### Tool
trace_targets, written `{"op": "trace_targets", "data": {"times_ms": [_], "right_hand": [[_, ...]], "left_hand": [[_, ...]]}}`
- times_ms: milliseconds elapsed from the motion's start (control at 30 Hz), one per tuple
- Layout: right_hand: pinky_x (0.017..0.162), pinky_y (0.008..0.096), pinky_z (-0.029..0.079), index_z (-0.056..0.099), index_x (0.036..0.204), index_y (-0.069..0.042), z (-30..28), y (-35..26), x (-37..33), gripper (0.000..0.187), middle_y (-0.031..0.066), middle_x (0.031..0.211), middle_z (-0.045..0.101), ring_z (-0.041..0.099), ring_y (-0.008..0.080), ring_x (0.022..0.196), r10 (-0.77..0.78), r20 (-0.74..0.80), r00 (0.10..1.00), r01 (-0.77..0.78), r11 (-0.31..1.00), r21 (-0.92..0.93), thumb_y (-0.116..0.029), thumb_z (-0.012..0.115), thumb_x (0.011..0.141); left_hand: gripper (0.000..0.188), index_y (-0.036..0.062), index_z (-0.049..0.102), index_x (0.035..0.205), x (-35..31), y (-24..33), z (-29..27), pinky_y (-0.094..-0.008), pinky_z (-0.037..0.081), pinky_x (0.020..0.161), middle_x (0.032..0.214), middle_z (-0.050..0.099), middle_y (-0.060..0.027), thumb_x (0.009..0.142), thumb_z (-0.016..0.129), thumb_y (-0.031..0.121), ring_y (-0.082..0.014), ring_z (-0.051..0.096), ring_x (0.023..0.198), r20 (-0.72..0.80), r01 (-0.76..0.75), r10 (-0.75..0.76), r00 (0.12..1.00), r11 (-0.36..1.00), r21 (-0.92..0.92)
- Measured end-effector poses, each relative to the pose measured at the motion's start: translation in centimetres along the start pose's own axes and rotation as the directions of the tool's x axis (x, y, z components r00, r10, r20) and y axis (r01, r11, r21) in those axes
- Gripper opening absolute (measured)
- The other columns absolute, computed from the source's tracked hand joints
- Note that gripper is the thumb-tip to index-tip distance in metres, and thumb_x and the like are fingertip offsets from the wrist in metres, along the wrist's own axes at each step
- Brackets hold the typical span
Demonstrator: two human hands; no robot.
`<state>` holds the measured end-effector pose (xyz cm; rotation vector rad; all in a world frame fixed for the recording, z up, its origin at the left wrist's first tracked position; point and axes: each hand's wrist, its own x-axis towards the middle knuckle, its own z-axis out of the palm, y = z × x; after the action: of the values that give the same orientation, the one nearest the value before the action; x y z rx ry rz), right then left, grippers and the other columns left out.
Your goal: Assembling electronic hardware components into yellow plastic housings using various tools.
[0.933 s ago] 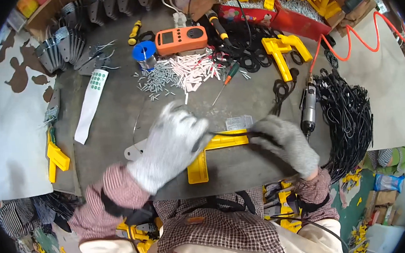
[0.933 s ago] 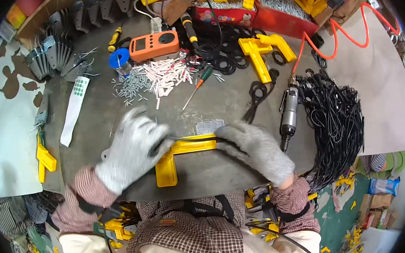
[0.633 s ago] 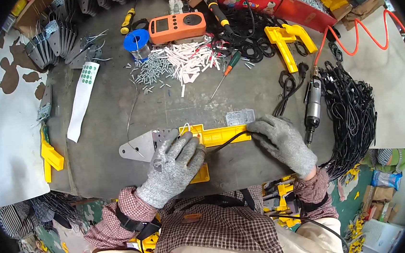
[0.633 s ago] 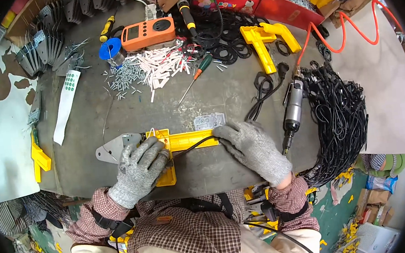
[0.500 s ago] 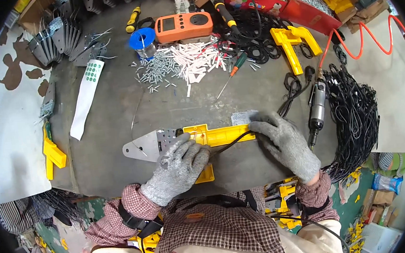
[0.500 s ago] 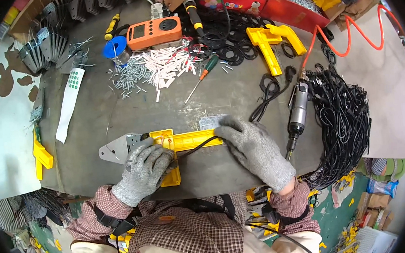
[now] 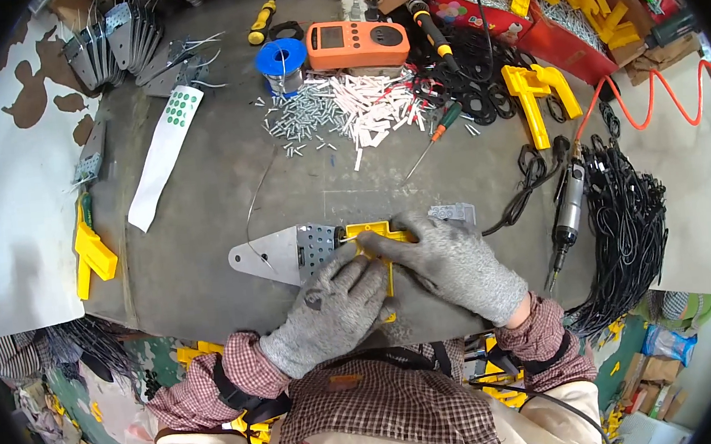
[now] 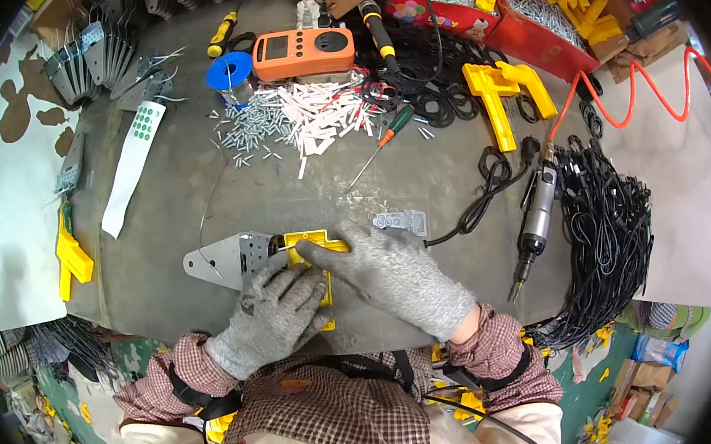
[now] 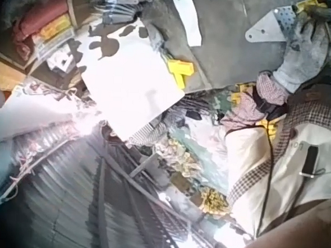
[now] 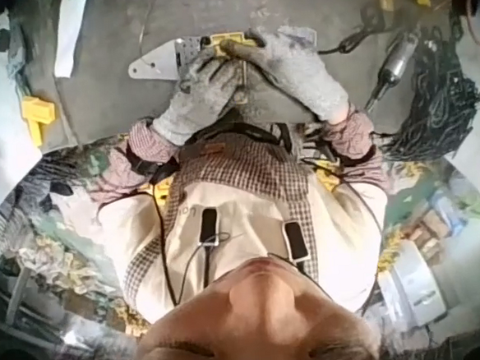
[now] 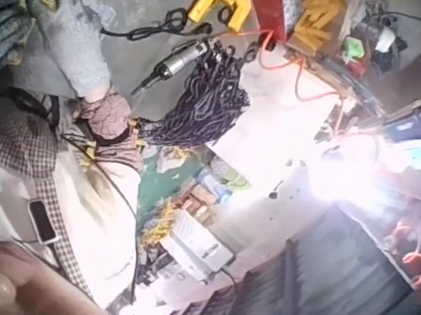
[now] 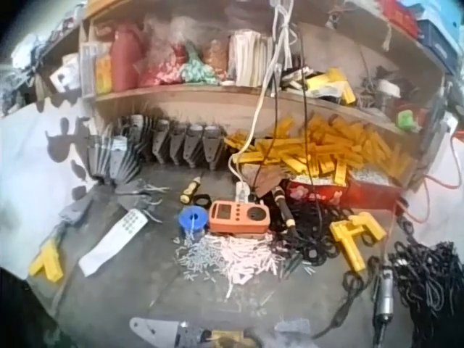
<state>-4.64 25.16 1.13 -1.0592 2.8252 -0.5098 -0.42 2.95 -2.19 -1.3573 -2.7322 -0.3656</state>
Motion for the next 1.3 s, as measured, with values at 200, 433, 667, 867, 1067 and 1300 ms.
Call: {"op": "trace_targets", "data": {"times_ms": [200, 433, 667, 867, 1067, 1300], "right_hand": [[0.072, 0.0439, 0.057, 0.061, 0.130, -0.014, -3.9, 3.8, 1.3, 0.039, 0.0187, 0.110, 0.064, 0.069, 0.0378, 0.085, 0.070, 0.053, 0.996, -0.075, 0.992, 0.100, -0.015, 0.063, 0.090], [0.080, 0.0478, 0.056, 0.059, 0.111, 0.006, -5.9, 20.3, 1.2, 0.035, 0.0288, 0.096, 0.067, 0.069, 0.0401, 0.091, 0.552, -0.551, 0.625, -0.758, 0.597, -0.262, -0.022, 0.064, 0.091], [0.078, 0.0277, 0.049, 0.055, 0.129, -0.002, -10.1, 7.3, -2.0, 0.041, 0.0048, 0.104, 0.062, 0.057, 0.0103, 0.091, 0.702, -0.695, 0.153, -0.090, 0.711, 0.698, -0.035, 0.052, 0.105], [0.089, 0.0367, 0.050, 0.048, 0.136, -0.001, -1.0, 1.1, -4.1, 0.052, 0.0053, 0.097, 0.061, 0.057, 0.0151, 0.091, 0.677, -0.418, 0.606, 0.048, 0.493, 0.869, -0.032, 0.065, 0.098], [0.094, 0.0400, 0.052, 0.055, 0.117, 0.000, -0.4, -0.3, -3.2, 0.020, 0.0106, 0.096, 0.061, 0.062, 0.0204, 0.093, 0.782, -0.381, 0.494, -0.169, 0.516, 0.840, -0.005, 0.056, 0.097], [0.093, 0.0436, 0.046, 0.052, 0.127, -0.004, 0.2, -2.3, -1.5, 0.046, 0.0152, 0.117, 0.059, 0.059, 0.0305, 0.106, 0.467, -0.106, 0.878, -0.371, 0.803, 0.466, -0.014, 0.073, 0.087]], "left_hand": [[0.077, -0.0054, 0.058, 0.132, -0.6, 2.4, -0.5, -0.0585, 0.026, 0.119, 0.136, 0.055, -0.0220, 0.088, 0.062, 0.057, -0.0344, 0.050, 0.132, 0.081, 0.136, -0.139, 0.987, 0.990, 0.034], [0.072, -0.0064, 0.056, 0.133, -1.1, 3.1, 0.5, -0.0697, 0.020, 0.115, 0.140, 0.052, -0.0240, 0.089, 0.064, 0.050, -0.0367, 0.046, 0.136, 0.060, 0.207, -0.204, 0.977, 0.977, -0.045], [0.074, -0.0061, 0.058, 0.131, -1.2, 2.7, 0.9, -0.0673, 0.032, 0.109, 0.146, 0.049, -0.0238, 0.086, 0.066, 0.052, -0.0358, 0.047, 0.138, 0.047, 0.175, -0.175, 0.983, 0.985, 0.010], [0.071, -0.0076, 0.053, 0.137, -1.0, 2.4, 0.7, -0.0671, 0.030, 0.113, 0.141, 0.052, -0.0249, 0.091, 0.062, 0.046, -0.0352, 0.045, 0.139, 0.067, 0.194, -0.189, 0.980, 0.977, -0.085], [0.072, -0.0063, 0.058, 0.130, -1.1, 2.5, 1.2, -0.0690, 0.028, 0.112, 0.141, 0.052, -0.0242, 0.084, 0.071, 0.047, -0.0365, 0.047, 0.137, 0.004, 0.174, -0.174, 0.985, 0.982, -0.069], [0.060, -0.0023, 0.064, 0.123, -2.0, 1.9, 0.8, -0.0653, 0.034, 0.109, 0.135, 0.058, -0.0241, 0.084, 0.073, 0.042, -0.0376, 0.053, 0.131, -0.068, 0.099, -0.104, 0.992, 0.992, -0.073]]}}
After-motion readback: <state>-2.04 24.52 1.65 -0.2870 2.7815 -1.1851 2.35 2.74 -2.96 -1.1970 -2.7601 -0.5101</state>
